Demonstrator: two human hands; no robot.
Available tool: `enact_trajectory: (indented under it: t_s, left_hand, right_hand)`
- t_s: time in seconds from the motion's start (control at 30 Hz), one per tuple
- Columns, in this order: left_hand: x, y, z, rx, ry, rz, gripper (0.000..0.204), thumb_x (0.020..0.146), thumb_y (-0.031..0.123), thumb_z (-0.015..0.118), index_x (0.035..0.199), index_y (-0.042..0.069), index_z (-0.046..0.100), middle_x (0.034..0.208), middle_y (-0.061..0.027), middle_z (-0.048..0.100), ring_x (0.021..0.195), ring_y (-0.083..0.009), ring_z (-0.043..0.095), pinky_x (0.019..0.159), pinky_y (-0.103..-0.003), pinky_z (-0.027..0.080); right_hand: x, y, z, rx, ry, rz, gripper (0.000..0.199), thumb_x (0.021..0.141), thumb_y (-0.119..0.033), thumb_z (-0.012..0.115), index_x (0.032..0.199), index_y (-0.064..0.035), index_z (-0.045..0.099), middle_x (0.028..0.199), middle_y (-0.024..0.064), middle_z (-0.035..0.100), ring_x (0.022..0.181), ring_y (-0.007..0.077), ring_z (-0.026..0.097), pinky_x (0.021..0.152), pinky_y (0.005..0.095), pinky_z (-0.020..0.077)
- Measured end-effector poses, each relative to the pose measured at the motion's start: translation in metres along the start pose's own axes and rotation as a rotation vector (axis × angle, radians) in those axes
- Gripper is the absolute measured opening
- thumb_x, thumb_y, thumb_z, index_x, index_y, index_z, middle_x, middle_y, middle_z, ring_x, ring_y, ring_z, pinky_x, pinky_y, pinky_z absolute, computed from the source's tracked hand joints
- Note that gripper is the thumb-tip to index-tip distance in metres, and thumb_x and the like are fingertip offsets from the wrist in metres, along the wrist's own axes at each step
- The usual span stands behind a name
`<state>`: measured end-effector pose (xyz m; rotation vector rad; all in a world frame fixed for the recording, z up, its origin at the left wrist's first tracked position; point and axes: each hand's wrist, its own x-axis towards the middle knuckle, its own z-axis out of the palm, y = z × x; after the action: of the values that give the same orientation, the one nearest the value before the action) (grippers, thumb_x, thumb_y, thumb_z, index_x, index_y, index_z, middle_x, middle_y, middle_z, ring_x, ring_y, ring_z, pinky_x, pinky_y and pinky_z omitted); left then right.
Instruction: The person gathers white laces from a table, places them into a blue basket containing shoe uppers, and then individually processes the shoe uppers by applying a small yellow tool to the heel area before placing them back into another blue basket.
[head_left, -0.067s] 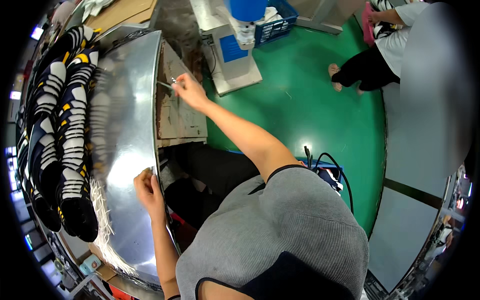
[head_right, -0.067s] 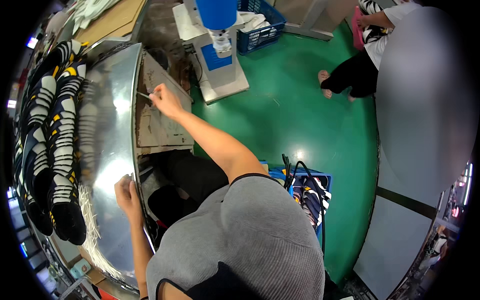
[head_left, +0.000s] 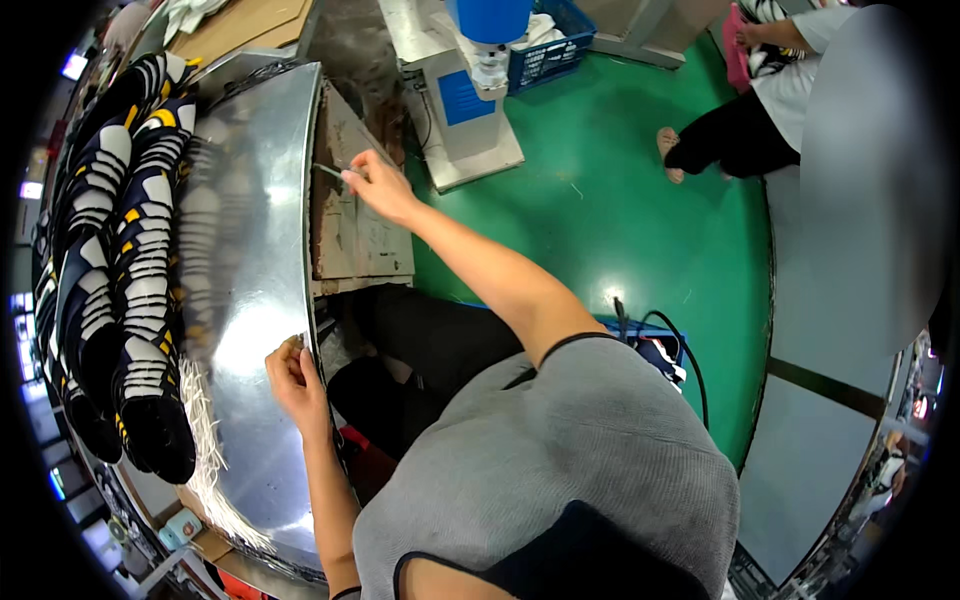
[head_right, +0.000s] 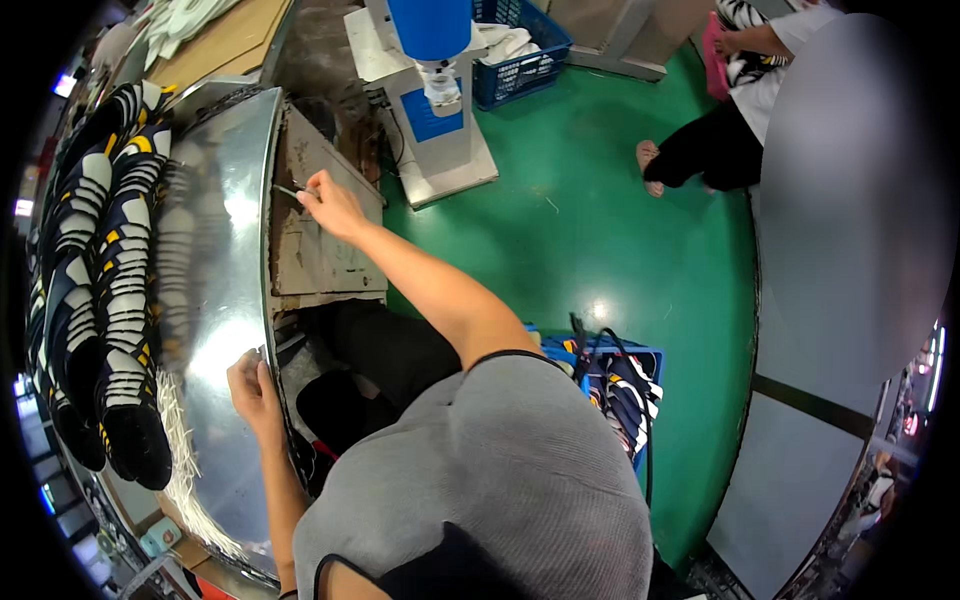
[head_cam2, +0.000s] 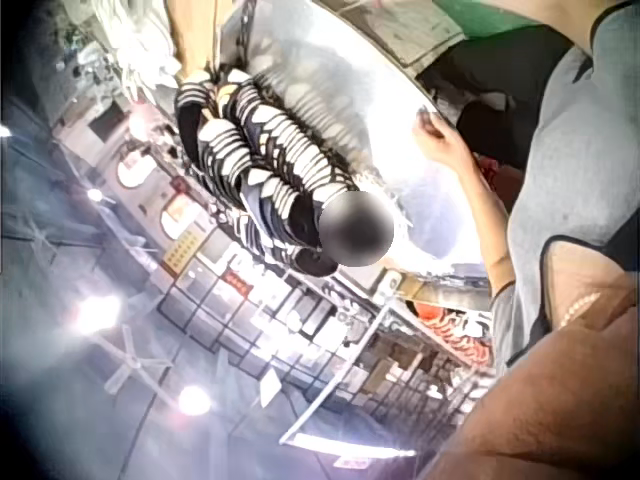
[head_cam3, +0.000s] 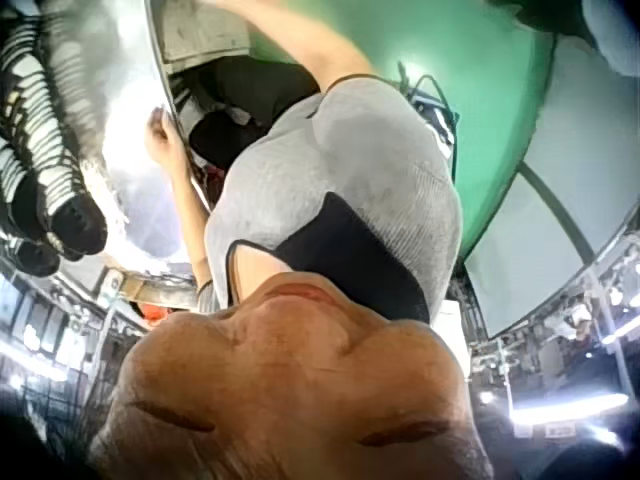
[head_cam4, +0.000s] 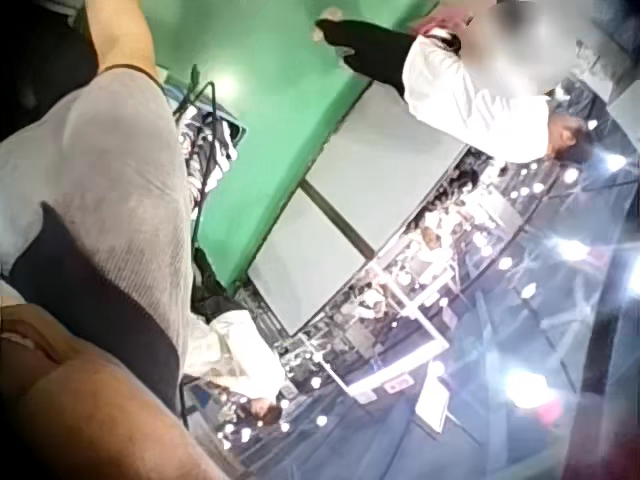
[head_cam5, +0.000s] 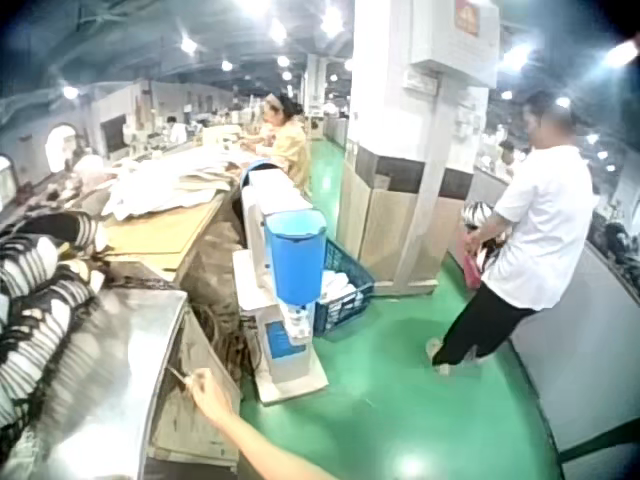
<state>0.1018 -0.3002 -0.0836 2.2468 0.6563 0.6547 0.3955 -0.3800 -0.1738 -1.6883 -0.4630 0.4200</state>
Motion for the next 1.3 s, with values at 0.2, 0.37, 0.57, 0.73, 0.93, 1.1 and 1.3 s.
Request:
enact_trajectory:
  t_s: [0.2, 0.37, 0.57, 0.73, 0.93, 1.1, 1.3]
  left_hand:
    - [0.013, 0.03, 0.004, 0.249, 0.027, 0.058, 0.017, 0.079, 0.001, 0.062, 0.096, 0.006, 0.063, 0.08, -0.0062, 0.053, 0.063, -0.0154, 0.051, 0.057, -0.027, 0.042]
    - [0.009, 0.026, 0.003, 0.319, 0.099, 0.055, 0.016, 0.078, 0.001, 0.062, 0.093, 0.006, 0.063, 0.079, -0.0059, 0.052, 0.06, -0.0185, 0.05, 0.057, -0.03, 0.042]
    - [0.012, 0.027, 0.006, 0.325, 0.075, 0.02, 0.017, 0.077, 0.0, 0.062, 0.093, 0.006, 0.063, 0.08, -0.0065, 0.053, 0.061, -0.0188, 0.05, 0.057, -0.03, 0.042]
    - [0.013, 0.026, 0.007, 0.358, 0.075, 0.018, 0.016, 0.078, -0.001, 0.061, 0.092, 0.005, 0.063, 0.082, -0.0078, 0.054, 0.062, -0.019, 0.051, 0.058, -0.029, 0.043]
    - [0.066, 0.048, 0.046, 0.382, -0.082, 0.1, 0.022, 0.081, 0.0, 0.06, 0.103, 0.004, 0.061, 0.093, -0.0129, 0.057, 0.073, -0.0241, 0.057, 0.065, -0.032, 0.047]
    - [0.106, 0.033, 0.081, 0.444, -0.083, 0.219, 0.023, 0.087, 0.008, 0.057, 0.109, 0.002, 0.058, 0.1, -0.015, 0.054, 0.086, -0.0329, 0.057, 0.075, -0.037, 0.047]
    - [0.086, 0.05, 0.082, 0.246, -0.1, 0.154, 0.033, 0.092, 0.013, 0.051, 0.12, -0.005, 0.047, 0.109, -0.0216, 0.048, 0.1, -0.0361, 0.05, 0.087, -0.041, 0.041]
  right_hand:
    - [0.007, -0.019, -0.074, -0.502, -0.182, -0.203, 0.02, 0.091, -0.026, 0.053, 0.105, -0.0109, 0.053, 0.094, 0.0105, 0.062, 0.088, 0.0286, 0.062, 0.076, 0.0388, 0.0476]
    - [0.053, -0.046, -0.059, -0.687, -0.412, -0.826, 0.017, 0.082, -0.009, 0.059, 0.099, -0.0123, 0.058, 0.097, 0.0044, 0.059, 0.094, 0.0262, 0.056, 0.079, 0.0393, 0.0431]
    - [0.075, -0.049, -0.025, -0.975, -1.106, -0.514, 0.015, 0.08, -0.014, 0.06, 0.092, -0.013, 0.068, 0.097, 0.0045, 0.067, 0.1, 0.0255, 0.058, 0.086, 0.0382, 0.0414]
    - [0.045, -0.028, -0.068, -0.341, -0.236, -0.867, 0.022, 0.082, -0.008, 0.059, 0.104, -0.005, 0.061, 0.118, 0.0132, 0.057, 0.108, 0.0334, 0.052, 0.092, 0.0405, 0.0417]
    - [-0.044, -0.009, -0.088, -0.164, -0.093, -0.018, 0.051, 0.085, -0.021, 0.06, 0.123, 0.0075, 0.04, 0.116, 0.024, 0.05, 0.106, 0.0363, 0.052, 0.092, 0.0411, 0.0428]
    - [-0.031, 0.02, -0.046, -0.033, -0.214, 0.032, 0.086, 0.091, -0.045, 0.049, 0.141, 0.0113, 0.007, 0.148, 0.0326, 0.006, 0.14, 0.0398, 0.006, 0.115, 0.0395, 0.0098]
    - [-0.006, 0.016, 0.005, 0.162, -0.252, 0.069, 0.092, 0.091, -0.058, 0.039, 0.143, 0.0071, 0.002, 0.15, 0.03, -0.001, 0.141, 0.0394, 0.001, 0.115, 0.0404, 0.0077]
